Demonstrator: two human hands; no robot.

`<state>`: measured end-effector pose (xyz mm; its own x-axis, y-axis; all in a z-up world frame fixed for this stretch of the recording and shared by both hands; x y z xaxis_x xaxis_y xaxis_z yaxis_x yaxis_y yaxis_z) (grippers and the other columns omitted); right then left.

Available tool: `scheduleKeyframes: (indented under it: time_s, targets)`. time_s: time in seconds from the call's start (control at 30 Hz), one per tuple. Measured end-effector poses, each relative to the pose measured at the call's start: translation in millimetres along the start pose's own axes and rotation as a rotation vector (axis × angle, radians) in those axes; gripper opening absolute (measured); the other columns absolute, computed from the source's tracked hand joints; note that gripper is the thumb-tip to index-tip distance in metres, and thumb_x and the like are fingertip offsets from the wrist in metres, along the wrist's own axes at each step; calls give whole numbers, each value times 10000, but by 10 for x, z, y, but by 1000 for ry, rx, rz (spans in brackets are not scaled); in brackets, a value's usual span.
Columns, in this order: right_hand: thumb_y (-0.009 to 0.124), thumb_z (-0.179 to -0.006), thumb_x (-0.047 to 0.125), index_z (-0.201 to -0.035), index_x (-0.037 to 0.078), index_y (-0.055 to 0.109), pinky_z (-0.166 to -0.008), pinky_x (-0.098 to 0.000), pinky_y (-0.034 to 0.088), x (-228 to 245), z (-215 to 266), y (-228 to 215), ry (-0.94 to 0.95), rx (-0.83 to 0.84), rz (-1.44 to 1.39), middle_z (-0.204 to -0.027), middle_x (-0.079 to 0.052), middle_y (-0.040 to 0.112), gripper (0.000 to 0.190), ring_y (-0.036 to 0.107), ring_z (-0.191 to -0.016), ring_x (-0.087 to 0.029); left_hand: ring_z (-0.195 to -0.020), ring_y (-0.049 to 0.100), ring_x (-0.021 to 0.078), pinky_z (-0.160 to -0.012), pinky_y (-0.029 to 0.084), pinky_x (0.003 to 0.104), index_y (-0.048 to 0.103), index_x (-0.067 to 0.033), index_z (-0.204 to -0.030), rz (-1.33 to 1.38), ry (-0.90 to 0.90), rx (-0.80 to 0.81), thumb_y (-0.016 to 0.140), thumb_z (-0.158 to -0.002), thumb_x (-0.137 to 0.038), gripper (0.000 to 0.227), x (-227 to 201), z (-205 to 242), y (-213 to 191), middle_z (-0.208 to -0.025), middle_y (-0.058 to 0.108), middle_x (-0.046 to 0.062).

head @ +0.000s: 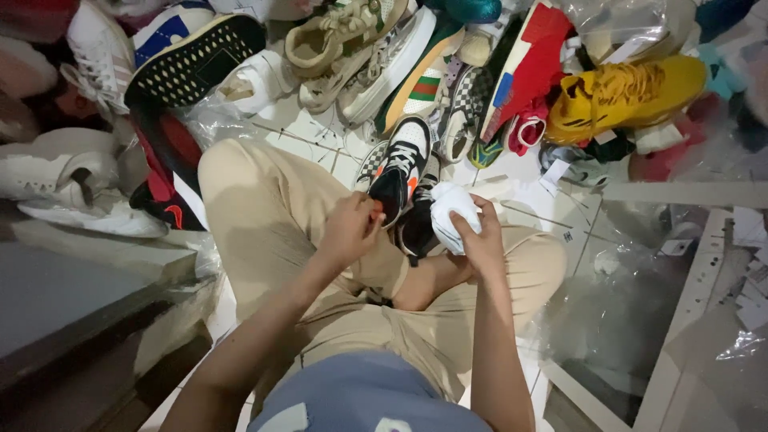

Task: The person sits on the floor and cleans a pair of black and white sneakers using a white cloth. They wipe the exterior surfaces and laces, then stuff the cloth inside the shoes to clean the interior. The person handles multiple other shoes in the surrounding pile while performing the task.

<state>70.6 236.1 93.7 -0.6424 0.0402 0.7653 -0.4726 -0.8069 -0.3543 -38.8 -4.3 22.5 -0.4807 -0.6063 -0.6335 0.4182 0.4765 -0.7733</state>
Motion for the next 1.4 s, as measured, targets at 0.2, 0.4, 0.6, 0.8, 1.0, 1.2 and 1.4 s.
scheduleKeyframes:
  time_s: [0.2,0.4,0.6,0.8,1.0,1.2,1.4]
  targets:
    - [740,-923,172,-1419,88,526,-782,-362,553,153,122,52,3,-26,-115,-1082,-172,628,547,630,-958,-267,-1154,607,314,-901,505,401,658,-123,-1128,-163,75,-136,713,-911,-222,244,-166,-211,-295,-1185,603,93]
    - [662,-876,-29,-1573,92,345,-1171,-610,296,671,496,161,-238,30,-7,-1557,-368,339,776,407,-1393,-531,-1285,572,404,-985,489,489,539,-74,-1380,-363,392,-147,752,-851,-63,570,-254,-549,-209,-1328,574,242]
    - [689,-900,45,-1279,224,739,-1137,-405,385,197,381,300,-217,-56,5,-1228,-121,648,423,577,-1228,-224,-1274,586,396,-880,598,435,496,-73,-1406,-354,376,107,748,-869,-15,596,-129,-677,58,-1373,544,203]
    - [880,-772,224,-1294,270,720,-1083,-401,425,-38,454,630,-442,-147,163,-1147,-53,520,548,574,-1128,-243,-1124,667,447,-888,597,498,607,5,-1326,-234,292,389,578,-918,47,411,-155,-897,66,-1287,619,251]
    - [903,-758,294,-1403,183,618,-1121,-493,402,12,408,965,-389,-147,278,-1335,-156,346,714,453,-1334,-370,-1002,719,428,-777,626,471,600,24,-1345,-232,248,493,591,-906,42,439,-578,-870,-547,-1248,648,279]
    - [913,-731,221,-1398,239,626,-1104,-425,399,-173,232,1011,-547,-268,334,-1326,-129,363,726,505,-1220,-348,-943,733,428,-778,625,497,520,1,-1401,-102,155,397,585,-941,25,465,-418,-665,-689,-1189,662,296]
    - [924,-646,213,-1417,330,611,-1002,-470,506,81,65,794,-500,-313,271,-1359,-136,394,841,623,-1080,-355,-810,734,407,-664,614,478,650,-78,-1250,74,127,70,609,-944,-60,309,-118,-620,-418,-965,729,191]
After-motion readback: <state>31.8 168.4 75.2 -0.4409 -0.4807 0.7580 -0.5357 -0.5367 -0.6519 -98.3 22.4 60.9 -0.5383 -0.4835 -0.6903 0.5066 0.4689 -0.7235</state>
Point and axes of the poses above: each hand's wrist, its own z-axis away from the middle knuckle, its own y-axis out of the palm, x = y × z, the point moved 1 cm from there along -z, towards the middle knuckle
